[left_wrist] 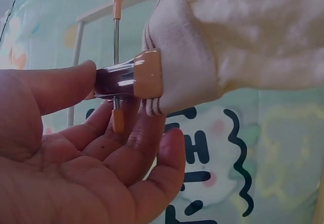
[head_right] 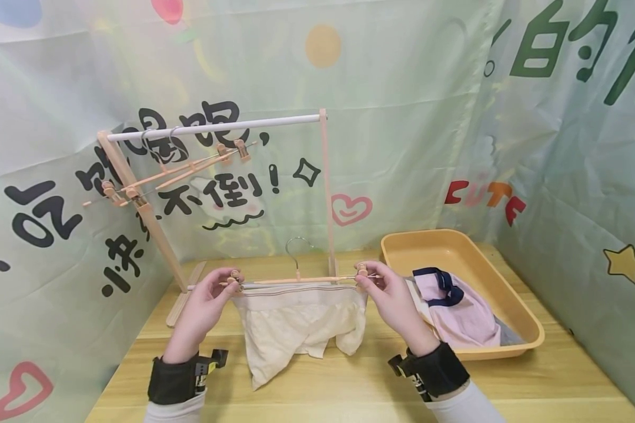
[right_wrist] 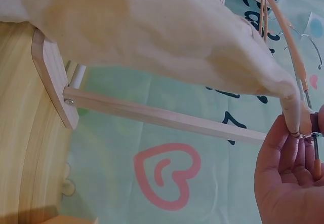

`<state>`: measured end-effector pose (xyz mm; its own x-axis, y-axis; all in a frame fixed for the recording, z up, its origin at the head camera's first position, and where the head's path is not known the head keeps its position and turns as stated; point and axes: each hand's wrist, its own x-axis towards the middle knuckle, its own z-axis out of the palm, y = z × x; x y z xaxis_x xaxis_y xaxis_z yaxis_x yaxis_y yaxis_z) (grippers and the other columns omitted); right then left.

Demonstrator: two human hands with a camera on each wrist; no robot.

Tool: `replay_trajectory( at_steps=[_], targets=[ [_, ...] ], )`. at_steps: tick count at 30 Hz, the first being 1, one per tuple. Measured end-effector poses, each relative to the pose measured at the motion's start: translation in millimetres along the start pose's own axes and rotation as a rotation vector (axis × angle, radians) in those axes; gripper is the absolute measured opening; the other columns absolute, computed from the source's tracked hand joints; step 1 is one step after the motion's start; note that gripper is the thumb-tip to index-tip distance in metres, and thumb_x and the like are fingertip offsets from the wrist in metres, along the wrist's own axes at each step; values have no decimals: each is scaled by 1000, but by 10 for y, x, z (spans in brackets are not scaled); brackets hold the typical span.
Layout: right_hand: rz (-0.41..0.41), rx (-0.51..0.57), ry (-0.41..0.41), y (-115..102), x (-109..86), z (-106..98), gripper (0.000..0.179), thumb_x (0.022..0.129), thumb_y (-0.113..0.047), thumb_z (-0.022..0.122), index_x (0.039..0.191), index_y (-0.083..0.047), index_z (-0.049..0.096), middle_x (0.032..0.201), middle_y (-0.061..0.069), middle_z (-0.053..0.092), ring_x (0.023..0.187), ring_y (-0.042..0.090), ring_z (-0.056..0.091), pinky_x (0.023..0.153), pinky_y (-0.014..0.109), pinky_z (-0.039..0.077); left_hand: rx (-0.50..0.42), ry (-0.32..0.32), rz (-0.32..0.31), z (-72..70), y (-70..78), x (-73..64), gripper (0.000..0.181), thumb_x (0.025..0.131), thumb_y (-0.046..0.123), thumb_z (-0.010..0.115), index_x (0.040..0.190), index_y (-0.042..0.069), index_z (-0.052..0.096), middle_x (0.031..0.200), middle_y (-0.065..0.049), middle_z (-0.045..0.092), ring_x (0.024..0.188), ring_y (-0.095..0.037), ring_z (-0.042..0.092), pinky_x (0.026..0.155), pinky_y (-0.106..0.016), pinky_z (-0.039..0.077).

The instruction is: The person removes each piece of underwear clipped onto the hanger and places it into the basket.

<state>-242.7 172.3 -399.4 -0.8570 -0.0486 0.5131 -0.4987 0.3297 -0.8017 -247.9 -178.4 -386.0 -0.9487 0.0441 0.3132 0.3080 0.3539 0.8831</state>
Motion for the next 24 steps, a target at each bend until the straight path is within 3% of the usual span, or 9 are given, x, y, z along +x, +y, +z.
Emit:
replay_trajectory(
  at_steps=[10, 15, 18, 21, 24],
  targets=[
    [-20, 10, 8, 117, 11, 0, 25, 91, -12, 61, 112, 1, 63, 99, 15, 65, 81, 11, 62, 66, 14, 51, 151, -16, -25, 39, -17, 11, 31, 94, 18, 58, 123, 5, 57, 111, -17, 65, 100, -26, 59, 90, -50, 49],
    [-22, -71, 5, 63, -3, 1, 24, 91, -12, 62, 112, 1, 64, 95, 14, 68, 79, 11, 63, 65, 15, 51, 243, -27, -39, 70, 4, -13, 35, 95, 25, 57, 126, 8, 56, 118, -14, 63, 107, -27, 56, 92, -52, 48],
    [-29, -110, 2, -48, -22, 11, 23, 90, -9, 62, 111, 1, 64, 93, 15, 69, 78, 13, 63, 64, 15, 50, 305, -21, -25, 90, 9, -21, 37, 95, 27, 57, 126, 7, 56, 121, -14, 63, 110, -27, 54, 91, -51, 50],
    [-54, -132, 0, -158, -39, 24, 22, 90, -6, 61, 110, 3, 64, 92, 17, 69, 78, 16, 64, 64, 15, 51, 359, 2, -14, 115, 10, -33, 38, 95, 29, 57, 127, 7, 56, 124, -13, 61, 101, -28, 56, 86, -49, 51],
    [-64, -150, 2, -147, -42, 34, 21, 90, -6, 62, 110, 1, 64, 91, 15, 70, 78, 16, 64, 65, 15, 51, 403, 50, 40, 151, 31, -51, 39, 94, 28, 59, 126, 7, 56, 127, -14, 58, 104, -30, 53, 90, -52, 48]
  ],
)
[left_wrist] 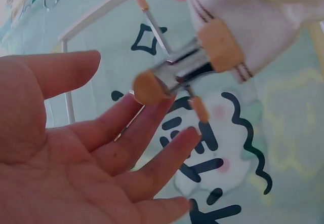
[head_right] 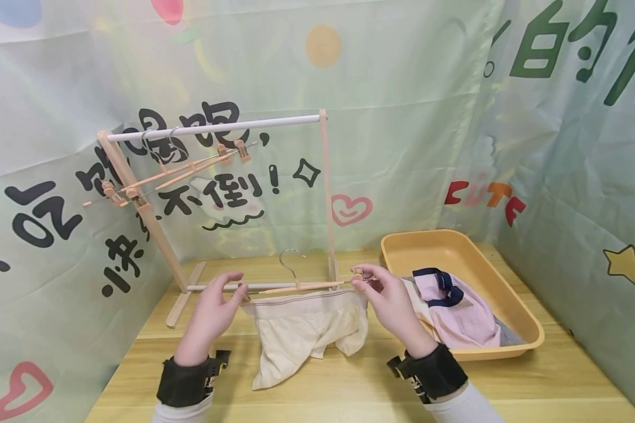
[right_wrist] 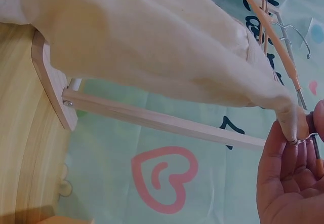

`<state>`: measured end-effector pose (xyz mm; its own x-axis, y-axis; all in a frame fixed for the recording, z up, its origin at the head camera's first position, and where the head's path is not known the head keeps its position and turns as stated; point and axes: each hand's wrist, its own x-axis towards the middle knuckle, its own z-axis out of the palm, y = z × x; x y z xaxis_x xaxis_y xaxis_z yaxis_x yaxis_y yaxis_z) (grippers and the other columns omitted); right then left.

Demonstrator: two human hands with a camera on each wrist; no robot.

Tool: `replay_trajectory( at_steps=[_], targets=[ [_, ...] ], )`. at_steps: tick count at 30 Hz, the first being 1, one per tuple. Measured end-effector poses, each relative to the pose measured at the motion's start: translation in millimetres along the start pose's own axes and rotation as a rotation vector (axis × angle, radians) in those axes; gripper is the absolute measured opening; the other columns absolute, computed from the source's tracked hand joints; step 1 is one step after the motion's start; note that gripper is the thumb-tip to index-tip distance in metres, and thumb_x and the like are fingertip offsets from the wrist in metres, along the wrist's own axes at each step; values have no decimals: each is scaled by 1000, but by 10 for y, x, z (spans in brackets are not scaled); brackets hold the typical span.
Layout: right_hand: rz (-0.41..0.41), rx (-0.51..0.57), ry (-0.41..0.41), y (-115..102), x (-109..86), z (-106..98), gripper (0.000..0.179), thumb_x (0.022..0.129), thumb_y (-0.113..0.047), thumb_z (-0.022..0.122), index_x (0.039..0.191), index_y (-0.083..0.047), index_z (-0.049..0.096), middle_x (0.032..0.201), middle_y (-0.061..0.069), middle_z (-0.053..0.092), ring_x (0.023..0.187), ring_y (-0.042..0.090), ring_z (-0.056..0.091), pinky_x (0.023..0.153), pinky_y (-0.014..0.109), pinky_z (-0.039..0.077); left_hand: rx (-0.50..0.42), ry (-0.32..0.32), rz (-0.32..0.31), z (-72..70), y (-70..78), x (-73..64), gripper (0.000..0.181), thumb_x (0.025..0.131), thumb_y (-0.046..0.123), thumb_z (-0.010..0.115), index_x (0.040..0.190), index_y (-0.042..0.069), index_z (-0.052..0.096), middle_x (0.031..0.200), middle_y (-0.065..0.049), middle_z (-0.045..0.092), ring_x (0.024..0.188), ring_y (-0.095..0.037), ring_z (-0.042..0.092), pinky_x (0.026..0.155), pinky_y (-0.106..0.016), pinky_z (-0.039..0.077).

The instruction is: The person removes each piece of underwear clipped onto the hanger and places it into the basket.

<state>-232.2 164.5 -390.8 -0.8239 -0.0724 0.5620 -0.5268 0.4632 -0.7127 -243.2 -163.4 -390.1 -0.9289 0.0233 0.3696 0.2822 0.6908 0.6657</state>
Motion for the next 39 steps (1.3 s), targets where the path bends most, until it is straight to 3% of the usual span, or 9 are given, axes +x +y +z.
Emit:
replay_trajectory(
  at_steps=[4, 6, 8, 11, 17, 22, 32, 39],
  targets=[
    [9, -6, -4, 147, -1, 31, 22, 91, -12, 62, 111, -5, 65, 92, 11, 70, 80, 14, 64, 66, 17, 52, 11, 105, 119, 43, 82, -22, 41, 90, 26, 65, 123, 4, 58, 132, -17, 51, 124, -32, 39, 104, -58, 36],
    [9, -7, -9, 201, -2, 44, 22, 91, -15, 62, 112, -7, 65, 92, 9, 69, 80, 13, 64, 67, 19, 53, -13, 137, 178, 71, 128, -29, 41, 88, 25, 67, 122, 3, 58, 133, -17, 49, 126, -31, 36, 103, -57, 36],
    [7, -8, -13, 224, -4, 55, 23, 91, -17, 62, 112, -7, 65, 92, 8, 68, 80, 13, 64, 66, 21, 54, -40, 139, 224, 105, 170, -39, 42, 88, 25, 67, 123, 3, 58, 132, -16, 51, 125, -29, 39, 101, -56, 40],
    [2, -10, -21, 228, -10, 65, 23, 91, -18, 63, 112, -8, 65, 91, 8, 67, 79, 13, 63, 65, 23, 54, -74, 84, 254, 171, 213, -52, 42, 88, 30, 66, 123, 7, 58, 127, -12, 58, 118, -23, 48, 96, -51, 47],
    [-11, 3, -40, 217, -22, 84, 23, 89, -14, 64, 111, -8, 65, 89, 6, 66, 74, 13, 61, 61, 24, 52, -109, -84, 246, 335, 210, -64, 47, 89, 41, 63, 123, 9, 59, 122, -9, 64, 114, -19, 55, 94, -46, 50],
    [-24, 2, -39, 212, -30, 106, 22, 89, -13, 65, 110, -7, 66, 88, 6, 67, 75, 12, 60, 61, 24, 53, -86, -170, 212, 461, 183, -67, 51, 89, 48, 60, 125, 12, 58, 124, -7, 62, 114, -17, 54, 93, -45, 51],
    [-53, -48, -45, 194, -49, 147, 22, 88, -13, 66, 109, -7, 65, 89, 7, 69, 74, 10, 61, 62, 29, 56, -95, -211, 220, 616, 169, -76, 46, 87, 50, 60, 114, 13, 61, 116, -8, 64, 109, -22, 56, 91, -46, 50],
    [-78, -66, -45, 179, -65, 169, 23, 87, -13, 67, 110, -7, 65, 91, 7, 70, 75, 11, 62, 64, 34, 57, -81, -184, 229, 684, 147, -68, 35, 89, 45, 61, 105, 14, 65, 107, -4, 67, 101, -17, 58, 84, -44, 51]
  ],
)
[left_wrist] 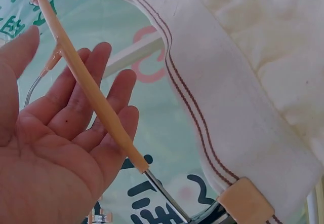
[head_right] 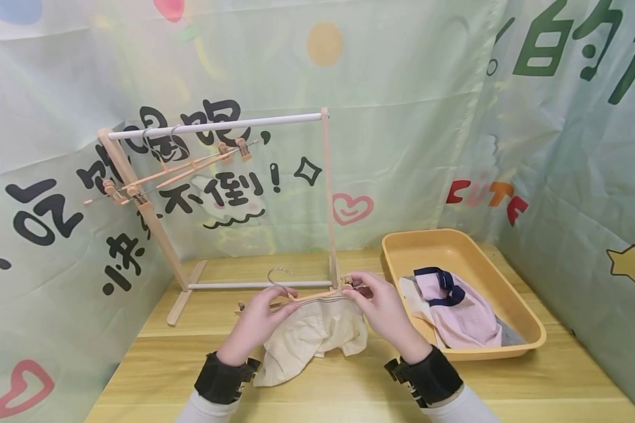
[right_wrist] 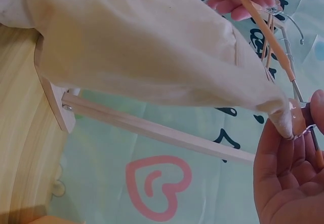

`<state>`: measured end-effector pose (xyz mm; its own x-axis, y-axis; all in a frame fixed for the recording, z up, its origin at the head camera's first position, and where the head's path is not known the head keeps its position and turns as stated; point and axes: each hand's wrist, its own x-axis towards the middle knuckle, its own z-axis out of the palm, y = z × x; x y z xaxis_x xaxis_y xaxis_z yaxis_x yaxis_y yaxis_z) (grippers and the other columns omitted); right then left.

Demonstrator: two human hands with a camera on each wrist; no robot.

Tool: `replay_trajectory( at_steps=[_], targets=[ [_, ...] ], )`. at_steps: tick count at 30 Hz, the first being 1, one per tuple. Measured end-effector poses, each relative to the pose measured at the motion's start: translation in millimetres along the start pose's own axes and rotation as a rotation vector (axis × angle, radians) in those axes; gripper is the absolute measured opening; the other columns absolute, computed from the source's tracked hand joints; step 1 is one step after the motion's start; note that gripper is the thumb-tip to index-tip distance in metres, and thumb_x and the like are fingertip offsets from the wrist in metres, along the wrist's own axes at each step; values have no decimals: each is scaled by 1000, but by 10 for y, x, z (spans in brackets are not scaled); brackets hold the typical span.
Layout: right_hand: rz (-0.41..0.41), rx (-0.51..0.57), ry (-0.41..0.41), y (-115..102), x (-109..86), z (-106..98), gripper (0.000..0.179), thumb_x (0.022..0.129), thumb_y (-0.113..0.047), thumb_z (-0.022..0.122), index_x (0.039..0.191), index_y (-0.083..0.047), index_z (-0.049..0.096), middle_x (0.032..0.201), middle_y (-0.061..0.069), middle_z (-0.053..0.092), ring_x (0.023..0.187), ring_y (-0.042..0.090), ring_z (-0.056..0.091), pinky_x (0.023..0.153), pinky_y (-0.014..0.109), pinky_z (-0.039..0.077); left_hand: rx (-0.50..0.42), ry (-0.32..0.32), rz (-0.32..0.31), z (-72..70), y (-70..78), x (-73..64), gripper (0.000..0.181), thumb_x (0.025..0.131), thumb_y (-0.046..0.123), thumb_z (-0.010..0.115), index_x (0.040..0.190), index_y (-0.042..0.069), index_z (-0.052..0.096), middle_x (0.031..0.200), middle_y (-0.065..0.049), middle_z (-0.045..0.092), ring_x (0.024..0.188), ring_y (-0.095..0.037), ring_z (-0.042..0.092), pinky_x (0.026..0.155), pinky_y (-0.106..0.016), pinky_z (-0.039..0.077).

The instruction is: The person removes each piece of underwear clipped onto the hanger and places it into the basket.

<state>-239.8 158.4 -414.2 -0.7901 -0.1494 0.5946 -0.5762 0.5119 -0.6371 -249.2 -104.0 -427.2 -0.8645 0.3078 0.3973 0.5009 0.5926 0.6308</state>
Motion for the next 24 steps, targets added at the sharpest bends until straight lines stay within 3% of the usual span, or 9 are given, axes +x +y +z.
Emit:
replay_trajectory(
  at_steps=[11, 24],
  targets=[
    [-34, -24, 11, -18, -6, 17, 24, 86, -12, 68, 109, -5, 66, 91, 8, 71, 76, 12, 63, 64, 36, 58, -43, -14, 33, 6, -15, 30, 15, 89, 27, 65, 95, 14, 70, 86, 1, 67, 79, -8, 58, 73, -36, 55],
    [-29, -30, -40, -40, 6, -4, 23, 85, -15, 70, 107, -8, 66, 96, 6, 72, 88, 13, 63, 73, 41, 59, -53, 6, 20, 0, 12, 30, 7, 88, 22, 66, 91, 15, 69, 87, 1, 68, 79, -8, 58, 72, -35, 55]
  ],
)
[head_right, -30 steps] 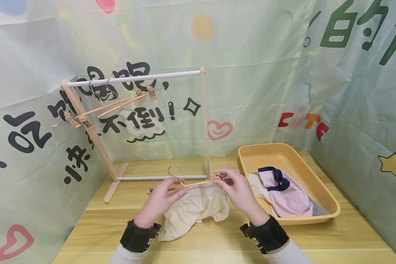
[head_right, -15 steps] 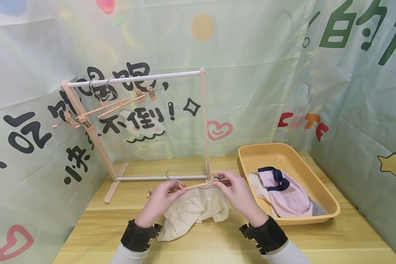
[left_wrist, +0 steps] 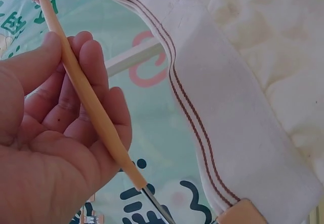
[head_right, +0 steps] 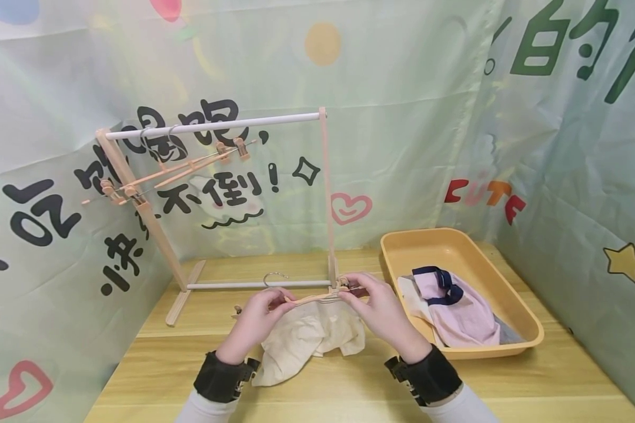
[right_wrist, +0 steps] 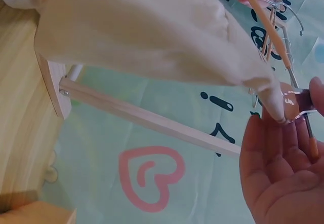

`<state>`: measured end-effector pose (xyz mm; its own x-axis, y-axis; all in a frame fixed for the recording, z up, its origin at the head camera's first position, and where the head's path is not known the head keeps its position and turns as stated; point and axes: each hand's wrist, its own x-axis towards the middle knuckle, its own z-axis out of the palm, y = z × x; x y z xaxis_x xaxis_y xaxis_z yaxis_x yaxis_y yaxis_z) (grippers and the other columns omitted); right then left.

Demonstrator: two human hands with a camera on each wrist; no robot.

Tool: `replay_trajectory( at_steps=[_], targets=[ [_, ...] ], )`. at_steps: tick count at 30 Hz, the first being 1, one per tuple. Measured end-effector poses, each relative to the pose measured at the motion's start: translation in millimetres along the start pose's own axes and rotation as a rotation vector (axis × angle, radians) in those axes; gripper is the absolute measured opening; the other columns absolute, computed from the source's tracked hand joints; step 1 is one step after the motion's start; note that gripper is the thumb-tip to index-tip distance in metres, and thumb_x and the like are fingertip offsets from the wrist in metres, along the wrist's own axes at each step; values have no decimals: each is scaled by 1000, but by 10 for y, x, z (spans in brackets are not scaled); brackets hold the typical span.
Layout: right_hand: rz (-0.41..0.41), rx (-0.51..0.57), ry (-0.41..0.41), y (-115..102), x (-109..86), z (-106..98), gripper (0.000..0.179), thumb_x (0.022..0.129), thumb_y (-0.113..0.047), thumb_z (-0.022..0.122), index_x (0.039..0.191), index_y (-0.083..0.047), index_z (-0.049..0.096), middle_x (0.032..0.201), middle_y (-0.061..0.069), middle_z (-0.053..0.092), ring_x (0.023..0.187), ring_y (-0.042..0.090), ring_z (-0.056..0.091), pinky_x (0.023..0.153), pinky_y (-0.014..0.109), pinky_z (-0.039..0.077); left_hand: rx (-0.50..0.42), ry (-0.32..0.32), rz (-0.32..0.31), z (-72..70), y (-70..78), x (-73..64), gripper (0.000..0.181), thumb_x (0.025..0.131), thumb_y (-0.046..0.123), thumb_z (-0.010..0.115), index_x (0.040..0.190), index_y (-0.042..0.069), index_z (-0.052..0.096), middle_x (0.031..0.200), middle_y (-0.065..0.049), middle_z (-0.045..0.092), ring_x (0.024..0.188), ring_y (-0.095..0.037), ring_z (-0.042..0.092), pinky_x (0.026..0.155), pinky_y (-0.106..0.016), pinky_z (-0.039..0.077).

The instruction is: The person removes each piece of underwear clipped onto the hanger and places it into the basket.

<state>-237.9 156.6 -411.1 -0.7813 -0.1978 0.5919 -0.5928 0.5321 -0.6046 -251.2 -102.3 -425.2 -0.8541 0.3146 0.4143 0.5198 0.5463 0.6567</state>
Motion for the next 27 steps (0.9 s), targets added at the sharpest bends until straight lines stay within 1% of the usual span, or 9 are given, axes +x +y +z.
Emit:
replay_trajectory(
  at_steps=[5, 9, 14, 20, 24, 27],
  targets=[
    [-28, -62, 7, -3, -3, -17, 27, 84, -19, 71, 110, -9, 68, 100, 5, 72, 90, 13, 62, 75, 44, 56, 21, 10, 2, 6, -1, -2, 7, 88, 21, 66, 91, 16, 69, 87, 1, 68, 78, -8, 58, 71, -35, 54],
    [-44, -76, 18, -6, -5, -27, 29, 84, -21, 71, 111, -11, 68, 103, 5, 72, 89, 12, 61, 74, 43, 55, 29, 12, 15, 12, -10, -3, 6, 89, 20, 65, 91, 15, 68, 88, 1, 68, 79, -8, 58, 71, -35, 54],
    [-33, -111, 30, -37, -13, -47, 28, 84, -24, 72, 109, -13, 68, 98, 2, 71, 85, 10, 60, 70, 41, 55, 36, -5, 30, 28, -21, -9, 6, 89, 20, 65, 91, 15, 68, 89, 1, 68, 80, -8, 58, 72, -34, 55],
    [-15, -139, 25, -86, -22, -71, 29, 81, -26, 75, 106, -13, 69, 93, 0, 71, 82, 9, 61, 67, 40, 56, 56, -5, 40, 41, -34, -8, 6, 89, 20, 65, 91, 15, 68, 89, 1, 68, 79, -8, 58, 71, -33, 54],
    [-6, -141, 15, -89, -25, -66, 27, 82, -25, 74, 105, -12, 69, 93, 1, 71, 81, 9, 61, 68, 41, 57, 60, -5, 52, 41, -36, -8, 6, 89, 20, 64, 91, 14, 68, 88, 1, 68, 79, -8, 58, 70, -33, 54],
    [-14, -142, 11, -84, -29, -57, 24, 82, -22, 74, 103, -11, 69, 93, 1, 70, 81, 9, 60, 69, 40, 57, 64, -7, 56, 38, -33, -9, 7, 90, 20, 64, 92, 14, 68, 89, 1, 68, 80, -8, 57, 70, -33, 54]
  ],
)
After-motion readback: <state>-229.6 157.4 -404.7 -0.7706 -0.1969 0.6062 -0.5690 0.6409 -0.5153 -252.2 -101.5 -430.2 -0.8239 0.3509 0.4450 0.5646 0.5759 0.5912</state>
